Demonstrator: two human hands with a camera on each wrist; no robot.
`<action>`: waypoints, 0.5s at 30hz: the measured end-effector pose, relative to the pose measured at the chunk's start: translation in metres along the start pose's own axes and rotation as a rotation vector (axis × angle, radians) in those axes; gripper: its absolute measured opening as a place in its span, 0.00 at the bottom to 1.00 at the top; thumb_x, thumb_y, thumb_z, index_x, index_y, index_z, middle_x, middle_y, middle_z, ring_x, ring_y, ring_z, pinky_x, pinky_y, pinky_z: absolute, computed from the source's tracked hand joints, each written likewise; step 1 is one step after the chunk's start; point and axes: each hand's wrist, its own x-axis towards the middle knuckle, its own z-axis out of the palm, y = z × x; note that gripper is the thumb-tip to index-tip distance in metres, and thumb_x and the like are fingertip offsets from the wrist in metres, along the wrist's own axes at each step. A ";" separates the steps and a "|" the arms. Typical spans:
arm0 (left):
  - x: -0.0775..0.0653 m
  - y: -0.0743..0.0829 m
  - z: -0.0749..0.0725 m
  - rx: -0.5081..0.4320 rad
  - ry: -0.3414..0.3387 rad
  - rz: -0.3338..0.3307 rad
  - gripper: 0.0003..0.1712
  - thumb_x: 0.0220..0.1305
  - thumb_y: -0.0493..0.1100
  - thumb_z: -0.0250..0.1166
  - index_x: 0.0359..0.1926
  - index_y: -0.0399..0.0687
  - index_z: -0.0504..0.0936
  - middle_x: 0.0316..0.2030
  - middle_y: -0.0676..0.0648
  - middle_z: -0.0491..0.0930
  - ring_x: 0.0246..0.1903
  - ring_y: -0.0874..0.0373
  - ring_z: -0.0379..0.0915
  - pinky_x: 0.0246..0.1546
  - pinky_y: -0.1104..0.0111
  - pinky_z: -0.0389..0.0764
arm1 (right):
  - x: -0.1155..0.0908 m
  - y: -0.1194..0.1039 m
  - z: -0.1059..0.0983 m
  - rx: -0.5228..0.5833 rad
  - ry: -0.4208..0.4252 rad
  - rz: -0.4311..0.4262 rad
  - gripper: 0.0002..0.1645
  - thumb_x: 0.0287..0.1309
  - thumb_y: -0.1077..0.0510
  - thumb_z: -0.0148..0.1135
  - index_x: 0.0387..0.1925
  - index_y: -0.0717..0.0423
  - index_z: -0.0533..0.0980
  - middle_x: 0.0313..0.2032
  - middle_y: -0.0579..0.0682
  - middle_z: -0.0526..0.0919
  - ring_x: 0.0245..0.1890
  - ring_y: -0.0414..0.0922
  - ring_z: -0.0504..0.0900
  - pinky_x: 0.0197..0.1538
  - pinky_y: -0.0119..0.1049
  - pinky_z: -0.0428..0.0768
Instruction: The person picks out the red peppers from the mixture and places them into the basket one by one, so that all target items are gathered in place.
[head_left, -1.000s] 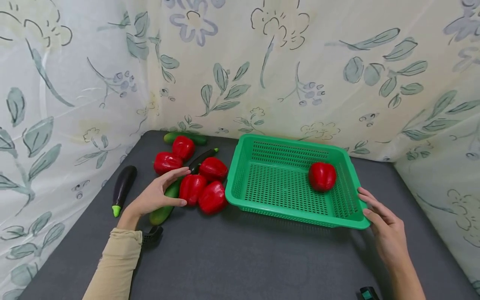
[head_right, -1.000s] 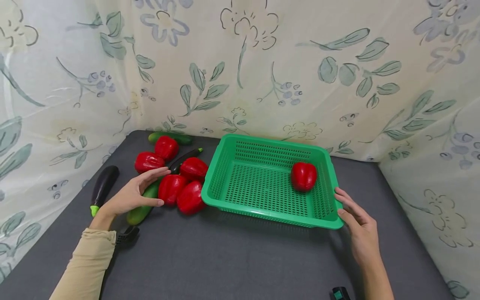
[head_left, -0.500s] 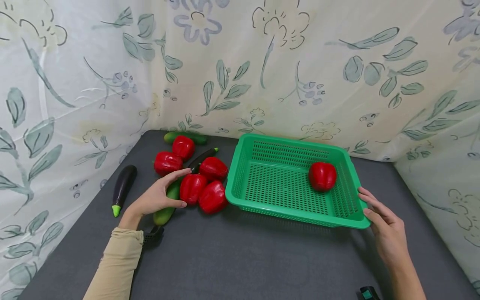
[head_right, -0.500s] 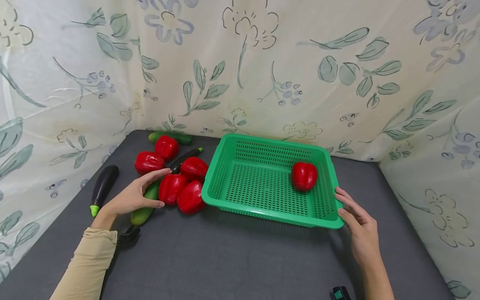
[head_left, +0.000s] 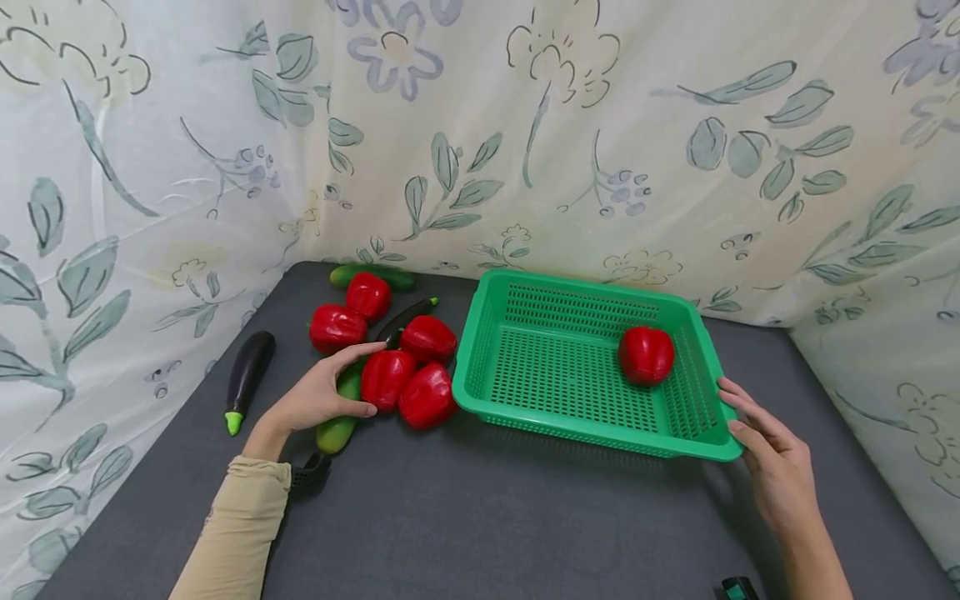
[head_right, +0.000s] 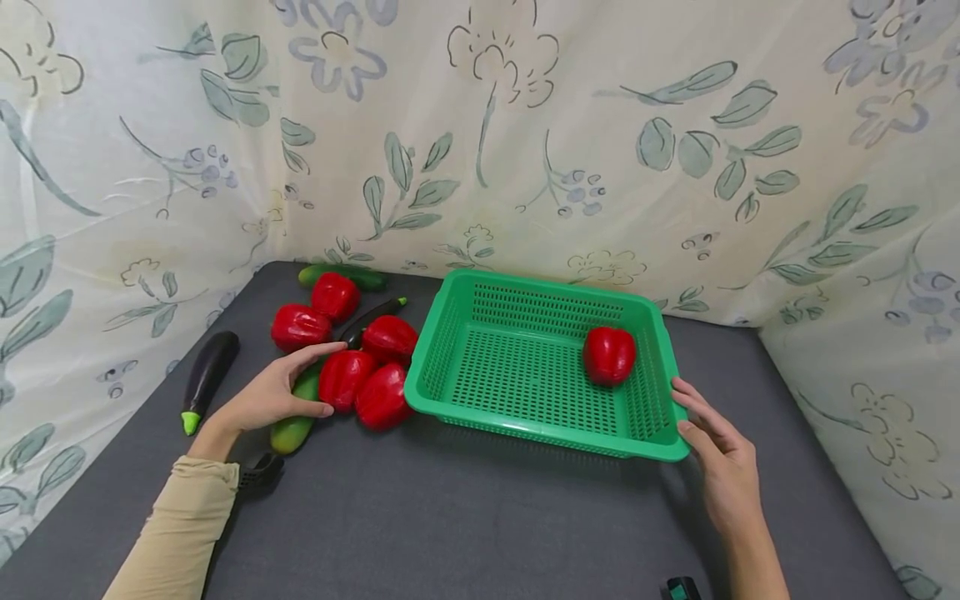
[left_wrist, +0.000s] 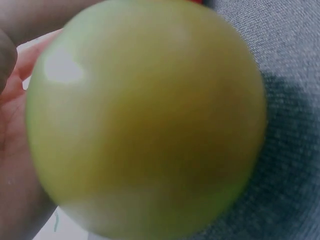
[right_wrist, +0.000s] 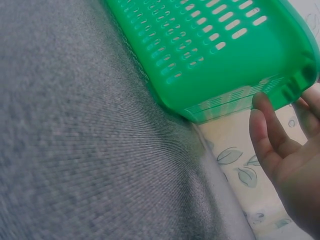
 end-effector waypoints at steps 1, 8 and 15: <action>0.000 0.000 0.000 0.001 0.001 -0.002 0.49 0.51 0.40 0.77 0.72 0.49 0.63 0.65 0.48 0.65 0.63 0.48 0.58 0.57 0.47 0.69 | 0.000 0.000 0.000 0.002 0.001 0.000 0.24 0.69 0.72 0.50 0.64 0.76 0.65 0.69 0.55 0.66 0.70 0.45 0.60 0.55 0.26 0.74; 0.003 0.000 0.000 -0.009 0.020 0.005 0.50 0.49 0.40 0.79 0.72 0.50 0.64 0.65 0.51 0.66 0.62 0.51 0.59 0.58 0.48 0.68 | -0.001 -0.001 -0.001 0.005 0.008 0.001 0.24 0.69 0.72 0.51 0.64 0.76 0.65 0.69 0.55 0.66 0.70 0.45 0.61 0.53 0.26 0.75; 0.002 -0.004 -0.001 -0.039 0.035 0.021 0.50 0.50 0.39 0.79 0.72 0.50 0.64 0.66 0.54 0.67 0.62 0.54 0.63 0.61 0.58 0.67 | 0.000 -0.002 0.001 -0.003 0.003 0.003 0.24 0.69 0.72 0.51 0.64 0.76 0.65 0.69 0.55 0.66 0.70 0.44 0.60 0.55 0.26 0.73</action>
